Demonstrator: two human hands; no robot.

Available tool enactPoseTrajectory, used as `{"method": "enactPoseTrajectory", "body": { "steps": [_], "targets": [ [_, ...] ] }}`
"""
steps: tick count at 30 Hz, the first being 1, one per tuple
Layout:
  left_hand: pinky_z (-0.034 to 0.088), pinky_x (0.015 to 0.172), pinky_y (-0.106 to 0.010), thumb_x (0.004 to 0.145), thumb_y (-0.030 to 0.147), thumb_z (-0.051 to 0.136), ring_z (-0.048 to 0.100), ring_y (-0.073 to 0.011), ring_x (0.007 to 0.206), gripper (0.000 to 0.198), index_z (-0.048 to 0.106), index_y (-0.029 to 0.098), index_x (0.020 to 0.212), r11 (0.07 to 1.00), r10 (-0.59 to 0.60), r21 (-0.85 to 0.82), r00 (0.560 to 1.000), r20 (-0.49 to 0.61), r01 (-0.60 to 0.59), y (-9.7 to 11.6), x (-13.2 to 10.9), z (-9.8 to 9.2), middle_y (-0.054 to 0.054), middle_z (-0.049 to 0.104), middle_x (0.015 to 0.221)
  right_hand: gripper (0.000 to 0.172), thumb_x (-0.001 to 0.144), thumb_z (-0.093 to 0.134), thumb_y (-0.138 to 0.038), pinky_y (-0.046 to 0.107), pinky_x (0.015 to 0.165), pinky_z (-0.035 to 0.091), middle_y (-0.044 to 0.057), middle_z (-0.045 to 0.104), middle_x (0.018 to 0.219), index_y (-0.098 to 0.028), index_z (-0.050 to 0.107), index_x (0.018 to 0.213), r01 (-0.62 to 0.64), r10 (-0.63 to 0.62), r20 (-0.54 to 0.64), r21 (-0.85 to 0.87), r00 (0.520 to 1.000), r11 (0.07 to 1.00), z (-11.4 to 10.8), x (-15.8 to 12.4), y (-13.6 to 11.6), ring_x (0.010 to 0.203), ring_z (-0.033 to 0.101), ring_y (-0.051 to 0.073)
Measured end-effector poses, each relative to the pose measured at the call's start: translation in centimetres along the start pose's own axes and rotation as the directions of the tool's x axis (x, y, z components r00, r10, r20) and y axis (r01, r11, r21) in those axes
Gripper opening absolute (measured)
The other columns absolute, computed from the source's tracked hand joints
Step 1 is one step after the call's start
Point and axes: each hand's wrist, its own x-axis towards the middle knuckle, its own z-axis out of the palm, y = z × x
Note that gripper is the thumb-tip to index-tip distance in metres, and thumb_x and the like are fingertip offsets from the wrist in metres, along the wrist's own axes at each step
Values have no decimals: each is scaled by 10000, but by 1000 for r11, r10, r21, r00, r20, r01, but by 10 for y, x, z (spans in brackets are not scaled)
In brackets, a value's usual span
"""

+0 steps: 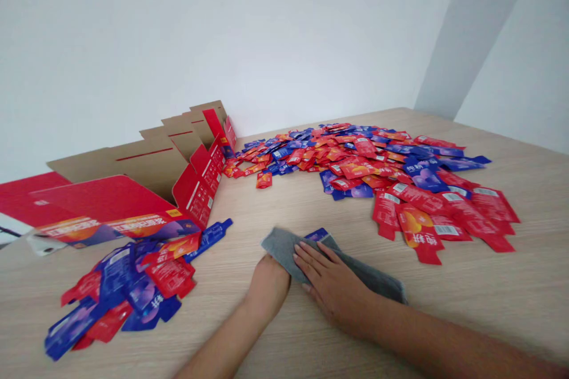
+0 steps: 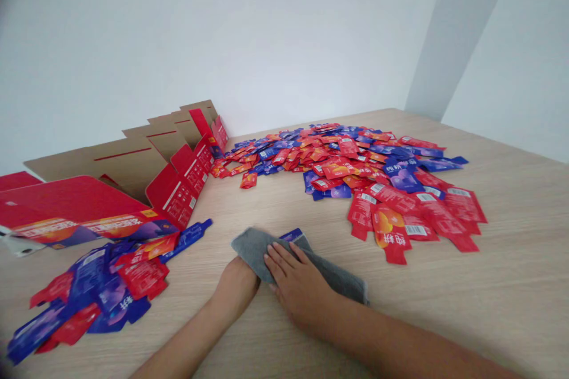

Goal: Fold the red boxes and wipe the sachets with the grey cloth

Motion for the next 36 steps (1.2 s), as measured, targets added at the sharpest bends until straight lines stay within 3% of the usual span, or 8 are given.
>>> {"method": "enactPoseTrajectory", "body": {
  "steps": [6,13,17,22,26,29,32,36],
  "targets": [
    [446,937,-302,835,28,342,545,-195,1088,463,468,89,1276,989,-64,134,998,20,61,-8,0,-12,-133,582,1178,445,933,308,-246,440,1071,282,112,395,1408,-104,431,1336,-210,209,-27,-103,978,972,-7,4,48,1310,328,212],
    [422,937,-420,764,6,364,518,-275,1086,477,528,80,1206,873,-247,373,945,-214,313,-111,-56,-44,-178,578,1145,448,934,296,-279,455,1064,292,123,433,1381,-92,473,1300,-240,229,-99,-115,968,964,-3,2,62,1303,341,221],
    [407,968,-395,766,40,361,486,-255,1151,495,480,88,1244,919,-162,303,942,-294,253,-126,-62,-40,-157,532,1237,441,930,304,-289,471,1055,302,120,454,1367,-114,486,1292,-210,201,-115,-74,973,975,1,8,54,1293,358,227],
    [365,1010,-389,864,270,399,468,-252,1192,434,448,90,1255,967,-193,115,947,-258,228,-102,27,-23,-161,520,1272,444,927,317,-282,477,1057,298,127,442,1374,-100,475,1300,-215,212,-85,-38,974,976,-2,12,52,1292,360,234],
    [327,1034,-321,877,359,416,393,-244,1272,557,349,28,1320,916,-396,-9,902,-171,400,-96,122,-18,-205,413,1376,425,924,339,-268,465,1062,288,116,454,1368,-126,482,1298,-233,233,-100,13,967,972,-4,11,52,1285,372,226],
    [324,1032,-336,869,399,428,363,-268,1291,607,335,3,1321,881,-470,-27,864,-181,473,-98,171,-17,-235,380,1389,422,925,342,-259,448,1068,280,107,456,1368,-136,473,1306,-241,248,-104,79,963,967,-6,10,53,1287,369,214],
    [402,946,-388,877,383,400,478,-305,1189,507,452,20,1226,860,-507,-30,846,-165,510,-99,193,-18,-253,511,1258,428,922,343,-258,456,1064,281,103,466,1361,-147,461,1318,-248,265,-102,158,959,956,-9,10,55,1280,379,216],
    [468,820,-390,880,287,373,594,-308,1017,363,573,45,1063,859,-509,-5,852,-121,513,-95,183,-21,-228,622,1071,421,919,341,-284,462,1051,298,79,519,1317,-201,476,1308,-258,300,-140,255,944,932,-11,10,57,1244,428,224]
  ]
}}
